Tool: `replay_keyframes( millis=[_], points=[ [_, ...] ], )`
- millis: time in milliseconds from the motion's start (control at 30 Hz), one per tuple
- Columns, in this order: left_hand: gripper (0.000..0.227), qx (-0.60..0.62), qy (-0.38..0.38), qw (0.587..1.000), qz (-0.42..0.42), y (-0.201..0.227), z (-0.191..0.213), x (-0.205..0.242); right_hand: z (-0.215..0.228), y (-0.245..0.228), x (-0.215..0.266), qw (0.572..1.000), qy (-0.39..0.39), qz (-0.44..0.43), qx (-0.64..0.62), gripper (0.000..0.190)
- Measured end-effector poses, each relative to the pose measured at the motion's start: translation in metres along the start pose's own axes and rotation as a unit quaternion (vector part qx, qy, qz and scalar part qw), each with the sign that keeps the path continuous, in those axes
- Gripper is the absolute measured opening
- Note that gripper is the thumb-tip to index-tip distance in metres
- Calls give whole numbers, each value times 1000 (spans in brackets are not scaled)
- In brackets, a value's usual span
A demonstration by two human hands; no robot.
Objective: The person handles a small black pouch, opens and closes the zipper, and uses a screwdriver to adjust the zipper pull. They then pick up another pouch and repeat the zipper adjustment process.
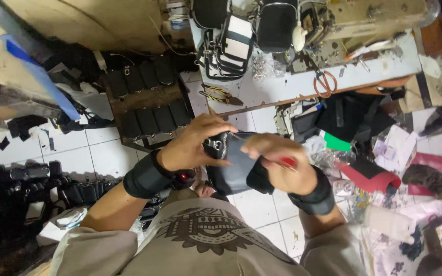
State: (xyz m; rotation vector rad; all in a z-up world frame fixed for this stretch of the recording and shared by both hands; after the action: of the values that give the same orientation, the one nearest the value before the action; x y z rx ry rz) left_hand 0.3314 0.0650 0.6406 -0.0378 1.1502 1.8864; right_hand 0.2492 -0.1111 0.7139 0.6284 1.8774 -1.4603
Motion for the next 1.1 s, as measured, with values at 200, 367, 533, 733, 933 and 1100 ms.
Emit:
replay_keyframes(
  millis=[200, 367, 533, 733, 933, 1100],
  points=[
    [73, -2, 10, 1000, -10, 8, 7, -6, 5, -2, 4, 992, 28, -52, -108, 20],
    [74, 5, 17, 1000, 8, -2, 18, 0, -5, -33, -7, 990, 26, -142, -2, 20],
    [75, 5, 19, 999, 36, -19, 23, 11, -2, -54, -24, 990, -135, 43, 17, 26],
    [76, -5, 42, 998, 40, -29, 33, 24, -16, -38, -30, 989, -142, 30, 4, 50],
    [75, 7, 55, 998, 30, -25, 42, 32, -32, 11, -17, 996, -57, 46, -57, 23],
    [77, 24, 59, 995, 74, -26, 49, 43, -38, 13, -25, 992, -69, 23, -100, 20]
  ],
)
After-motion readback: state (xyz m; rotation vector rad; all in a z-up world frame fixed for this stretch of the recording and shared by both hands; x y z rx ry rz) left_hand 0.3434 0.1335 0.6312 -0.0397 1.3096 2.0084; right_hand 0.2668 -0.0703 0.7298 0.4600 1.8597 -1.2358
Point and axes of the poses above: each hand's wrist, its own x-axis away from the middle knuckle, its own z-axis out of the back of the hand, y = z × x, the point moved 7 cm from there along -x, towards the middle knuckle, and after that the axes turned 13 degrees about -x, right-handed, at the moved point
